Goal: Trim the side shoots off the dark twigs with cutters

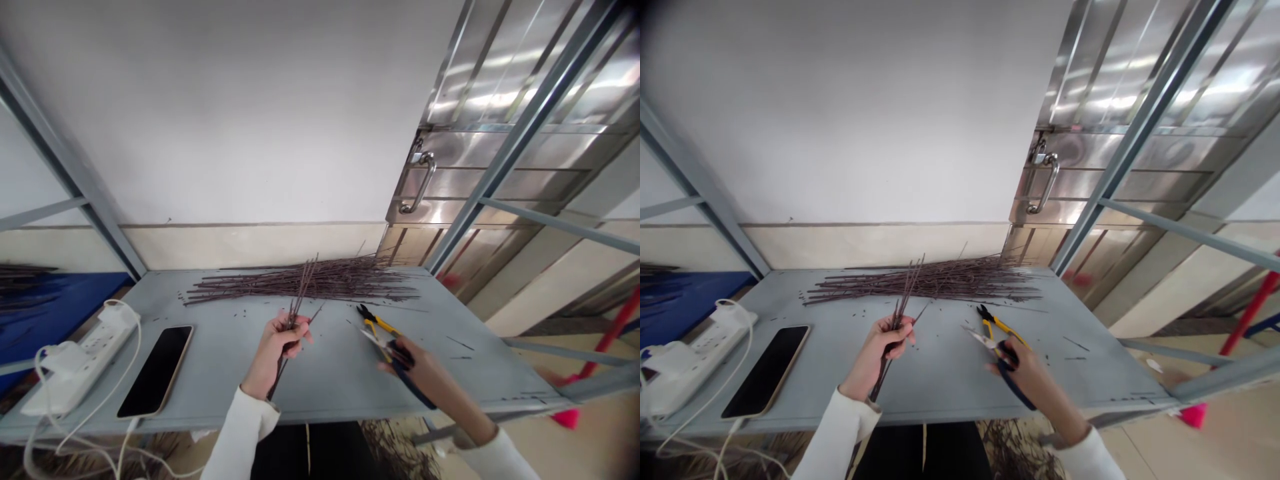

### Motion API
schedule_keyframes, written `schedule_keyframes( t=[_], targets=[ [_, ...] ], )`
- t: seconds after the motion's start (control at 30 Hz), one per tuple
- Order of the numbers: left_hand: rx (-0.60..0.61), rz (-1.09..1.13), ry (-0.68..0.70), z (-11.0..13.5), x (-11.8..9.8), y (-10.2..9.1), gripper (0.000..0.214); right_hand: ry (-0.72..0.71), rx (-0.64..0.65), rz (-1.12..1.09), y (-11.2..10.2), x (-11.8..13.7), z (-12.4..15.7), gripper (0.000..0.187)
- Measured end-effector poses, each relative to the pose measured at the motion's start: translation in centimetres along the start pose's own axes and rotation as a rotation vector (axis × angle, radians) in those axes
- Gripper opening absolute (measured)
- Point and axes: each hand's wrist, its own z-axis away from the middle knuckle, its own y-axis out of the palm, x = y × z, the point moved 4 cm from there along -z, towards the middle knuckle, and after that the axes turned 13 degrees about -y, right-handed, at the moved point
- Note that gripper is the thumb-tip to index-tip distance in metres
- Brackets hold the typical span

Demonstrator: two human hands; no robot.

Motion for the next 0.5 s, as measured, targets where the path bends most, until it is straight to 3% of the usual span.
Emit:
schedule_keyframes(
  t=[0.13, 0.23, 0.37, 0.5],
  targets=[
    [0.026, 0.0, -0.026, 0.3, 0.1, 0.4, 0.021, 0.367, 0.061, 0.307, -2.3, -7.9, 1.1, 0.03],
    [0.043, 0.004, -0.026, 0.4, 0.1, 0.5, 0.021, 0.487, 0.077, 0.383, -3.5, -11.8, 1.3, 0.023],
    [0.065, -0.008, -0.03, 0.4, 0.2, 0.6, 0.02, 0.483, 0.096, 0.406, -3.3, -13.1, 0.7, 0.02],
    [0.061, -0.018, -0.035, 0.5, 0.2, 0.7, 0.022, 0.391, 0.043, 0.459, -1.5, -10.7, -0.3, 0.035]
  ],
)
